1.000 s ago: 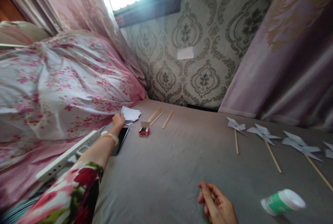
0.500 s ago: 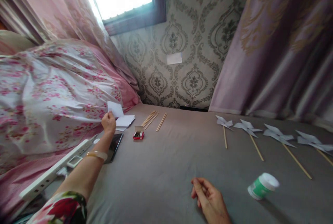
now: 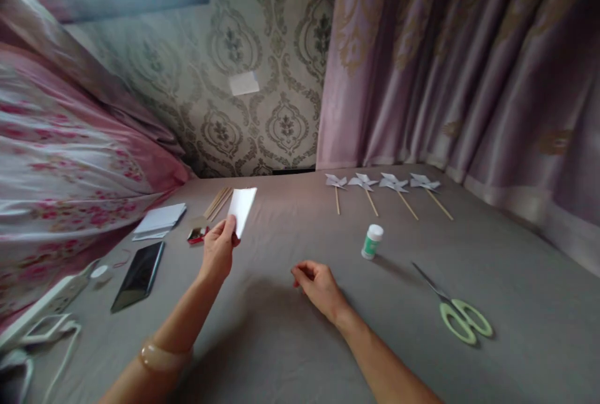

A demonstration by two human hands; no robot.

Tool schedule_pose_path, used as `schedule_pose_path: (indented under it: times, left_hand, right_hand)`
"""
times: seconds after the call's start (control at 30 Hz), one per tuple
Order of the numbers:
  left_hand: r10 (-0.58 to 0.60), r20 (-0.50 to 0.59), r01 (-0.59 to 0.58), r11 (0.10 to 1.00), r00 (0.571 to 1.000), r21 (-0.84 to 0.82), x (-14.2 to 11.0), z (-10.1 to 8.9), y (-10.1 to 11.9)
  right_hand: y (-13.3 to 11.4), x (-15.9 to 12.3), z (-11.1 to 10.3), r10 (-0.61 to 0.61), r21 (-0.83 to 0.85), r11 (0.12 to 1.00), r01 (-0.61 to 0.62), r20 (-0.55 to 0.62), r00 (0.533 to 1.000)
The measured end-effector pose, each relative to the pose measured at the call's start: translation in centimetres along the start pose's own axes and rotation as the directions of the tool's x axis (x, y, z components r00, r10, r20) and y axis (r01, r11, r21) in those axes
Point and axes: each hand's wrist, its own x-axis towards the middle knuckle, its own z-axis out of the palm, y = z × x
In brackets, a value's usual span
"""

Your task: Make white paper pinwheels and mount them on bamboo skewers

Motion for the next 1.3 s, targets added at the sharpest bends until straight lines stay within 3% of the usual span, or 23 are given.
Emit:
schedule_pose_path:
  times: [0.1,0.27,0.5,0.6,0.67,0.73,0.8,1.3]
  left_hand:
    - [0.023,0.069,-0.028,0.996,0.997,0.081,-2.5,2.8,-0.8]
    - [0.121,0.136,-0.14,0.98,0.983,0.143,-4.4,5.8,-1.8]
    - [0.1,0.215,-0.139,0.975,0.971,0.172,-5.5,6.6,-3.8]
    - [0.025,0.234,-0.053,0.992,0.972,0.113,-5.5,6.1,-4.1]
    - [-0.092,0.243,0.095,0.996,0.966,0.0,-5.5,6.0,-4.1]
    - [-0.219,0.268,0.256,0.96,0.938,-0.111,-5.7,6.0,-4.0]
    - [-0.29,0.304,0.347,0.925,0.908,-0.155,-6.0,6.3,-3.9]
    - [-0.405,0.412,0.457,0.889,0.816,-0.031,-7.4,7.2,-4.1]
  right_hand:
    - [-0.8,0.1,-0.6,0.0,0.108,0.994,0.006,-0.054,0.999]
    - [-1.9,-0.1,-2.1,-0.087,0.272,0.952,0.138,-0.193,0.977]
    - [-1.7,0.2,-3.0,-0.129,0.147,0.973,0.176,-0.282,0.951]
    - [-1.6,0.6,-2.9,-0.137,0.13,0.975,0.178,-0.277,0.951]
    - [-1.6,0.8,-2.9,-0.147,0.128,0.973,0.19,-0.288,0.946]
    - [-1.7,0.8,-2.7,-0.165,0.118,0.97,0.211,-0.311,0.936]
    - [-1.8,0.9,-2.6,-0.192,0.097,0.967,0.234,-0.324,0.926]
    - [-1.9,-0.4,-3.6,-0.223,-0.04,0.974,0.222,-0.312,0.923]
